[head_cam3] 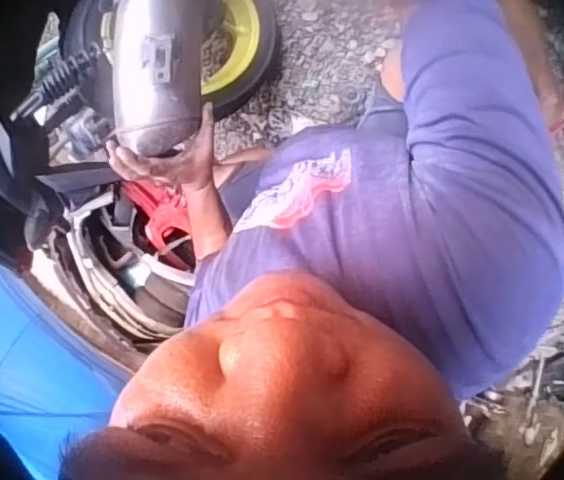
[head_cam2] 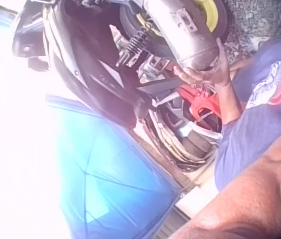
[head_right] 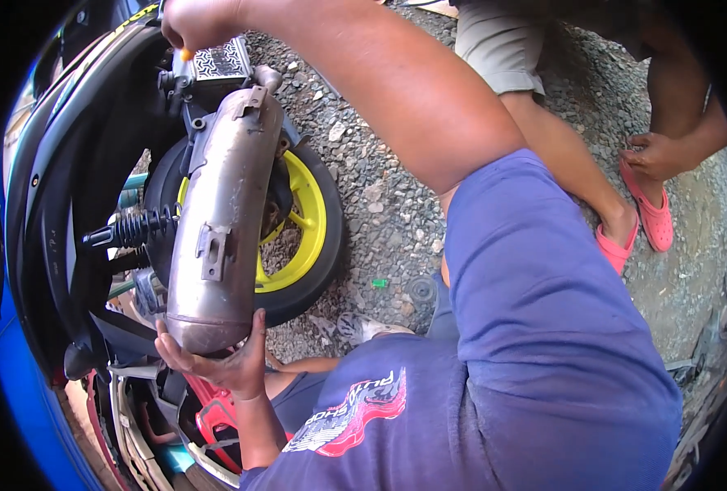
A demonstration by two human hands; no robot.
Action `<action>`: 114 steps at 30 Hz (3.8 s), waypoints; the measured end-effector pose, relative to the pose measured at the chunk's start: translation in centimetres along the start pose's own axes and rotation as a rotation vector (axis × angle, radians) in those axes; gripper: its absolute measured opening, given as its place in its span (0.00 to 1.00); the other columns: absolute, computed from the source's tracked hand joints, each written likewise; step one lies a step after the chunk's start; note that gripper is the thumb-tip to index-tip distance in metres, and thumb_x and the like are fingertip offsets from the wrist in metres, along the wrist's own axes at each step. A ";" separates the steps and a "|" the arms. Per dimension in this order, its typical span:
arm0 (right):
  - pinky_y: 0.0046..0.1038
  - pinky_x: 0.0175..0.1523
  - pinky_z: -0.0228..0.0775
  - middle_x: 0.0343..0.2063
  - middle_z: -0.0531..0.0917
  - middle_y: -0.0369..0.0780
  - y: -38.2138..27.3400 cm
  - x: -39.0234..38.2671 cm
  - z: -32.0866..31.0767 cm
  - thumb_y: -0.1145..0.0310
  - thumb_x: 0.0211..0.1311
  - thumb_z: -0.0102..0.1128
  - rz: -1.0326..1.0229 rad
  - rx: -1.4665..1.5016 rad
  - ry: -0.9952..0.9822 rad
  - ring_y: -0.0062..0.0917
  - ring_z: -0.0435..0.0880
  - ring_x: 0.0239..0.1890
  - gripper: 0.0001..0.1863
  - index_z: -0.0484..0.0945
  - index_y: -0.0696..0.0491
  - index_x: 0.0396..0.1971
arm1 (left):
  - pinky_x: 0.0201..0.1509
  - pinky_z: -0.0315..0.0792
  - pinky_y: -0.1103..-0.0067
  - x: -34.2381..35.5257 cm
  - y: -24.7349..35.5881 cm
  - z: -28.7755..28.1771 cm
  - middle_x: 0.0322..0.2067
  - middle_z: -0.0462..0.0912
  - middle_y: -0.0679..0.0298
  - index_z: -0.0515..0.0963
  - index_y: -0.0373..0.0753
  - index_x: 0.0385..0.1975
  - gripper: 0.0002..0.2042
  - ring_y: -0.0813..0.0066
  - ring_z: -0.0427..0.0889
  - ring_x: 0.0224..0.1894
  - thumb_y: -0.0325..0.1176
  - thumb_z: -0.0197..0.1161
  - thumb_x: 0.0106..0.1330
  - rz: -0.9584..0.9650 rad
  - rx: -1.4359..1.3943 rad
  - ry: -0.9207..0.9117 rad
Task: Installing and securing an exhaust pipe on a motorcycle.
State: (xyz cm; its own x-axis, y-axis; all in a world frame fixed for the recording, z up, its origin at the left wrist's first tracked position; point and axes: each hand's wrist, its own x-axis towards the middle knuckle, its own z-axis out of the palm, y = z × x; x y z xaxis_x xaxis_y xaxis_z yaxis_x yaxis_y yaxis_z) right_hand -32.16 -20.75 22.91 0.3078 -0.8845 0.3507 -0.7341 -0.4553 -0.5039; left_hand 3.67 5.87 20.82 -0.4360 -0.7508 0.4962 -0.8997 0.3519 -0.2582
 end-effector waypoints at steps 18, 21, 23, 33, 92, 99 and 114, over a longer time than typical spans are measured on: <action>0.43 0.57 0.82 0.40 0.92 0.49 -0.9 -9.8 10.6 0.65 0.68 0.64 0.068 0.248 -0.588 0.44 0.91 0.48 0.15 0.89 0.56 0.49 | 0.80 0.60 0.40 -0.6 -0.1 0.4 0.79 0.47 0.51 0.46 0.40 0.82 0.68 0.33 0.53 0.81 0.47 0.92 0.46 -0.022 -0.088 -0.002; 0.43 0.58 0.82 0.41 0.92 0.49 -1.5 -9.7 11.2 0.65 0.69 0.64 0.063 0.307 -0.595 0.43 0.91 0.48 0.15 0.90 0.55 0.49 | 0.81 0.59 0.40 -0.7 0.0 0.3 0.79 0.47 0.52 0.46 0.40 0.82 0.68 0.34 0.53 0.82 0.47 0.92 0.46 -0.037 -0.078 -0.004; 0.42 0.57 0.82 0.42 0.92 0.48 -1.8 -9.5 11.0 0.64 0.69 0.64 0.083 0.206 -0.597 0.42 0.91 0.48 0.15 0.90 0.55 0.50 | 0.81 0.59 0.40 -0.6 0.1 0.2 0.79 0.46 0.52 0.46 0.40 0.83 0.68 0.34 0.53 0.82 0.46 0.92 0.46 -0.039 -0.075 -0.009; 0.41 0.51 0.82 0.38 0.92 0.48 -1.8 -7.1 12.8 0.61 0.69 0.68 0.026 0.282 -0.748 0.41 0.92 0.43 0.17 0.89 0.59 0.48 | 0.81 0.59 0.41 -0.5 0.3 0.1 0.79 0.46 0.53 0.46 0.40 0.83 0.68 0.36 0.53 0.82 0.43 0.93 0.45 -0.050 -0.090 -0.022; 0.46 0.62 0.78 0.49 0.87 0.58 -10.6 -15.0 16.0 0.68 0.74 0.54 0.592 0.625 -0.649 0.51 0.87 0.56 0.18 0.79 0.64 0.55 | 0.68 0.74 0.70 12.7 -5.9 0.4 0.57 0.86 0.51 0.76 0.30 0.69 0.23 0.65 0.84 0.62 0.40 0.53 0.85 -0.360 -0.977 -0.318; 0.45 0.61 0.79 0.49 0.88 0.56 -11.1 -14.1 15.9 0.68 0.71 0.56 0.587 0.591 -0.654 0.49 0.88 0.55 0.17 0.83 0.61 0.52 | 0.72 0.71 0.70 24.1 -9.4 11.5 0.58 0.87 0.51 0.80 0.32 0.66 0.20 0.64 0.84 0.63 0.34 0.57 0.79 -0.178 -0.658 -0.648; 0.50 0.62 0.78 0.47 0.88 0.59 -13.0 -15.2 15.4 0.65 0.72 0.57 0.593 0.403 -0.544 0.54 0.87 0.55 0.17 0.82 0.62 0.51 | 0.67 0.75 0.66 25.0 -10.4 20.2 0.56 0.87 0.42 0.83 0.35 0.60 0.23 0.48 0.86 0.60 0.37 0.52 0.71 -0.024 -0.594 -0.809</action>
State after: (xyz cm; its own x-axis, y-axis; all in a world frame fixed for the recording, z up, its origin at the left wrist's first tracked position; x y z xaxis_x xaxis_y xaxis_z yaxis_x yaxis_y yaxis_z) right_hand -17.92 -2.98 11.96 0.2651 -0.8650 -0.4260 -0.6273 0.1808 -0.7575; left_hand 2.56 -27.83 19.19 -0.4723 -0.8379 -0.2736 -0.8681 0.3883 0.3093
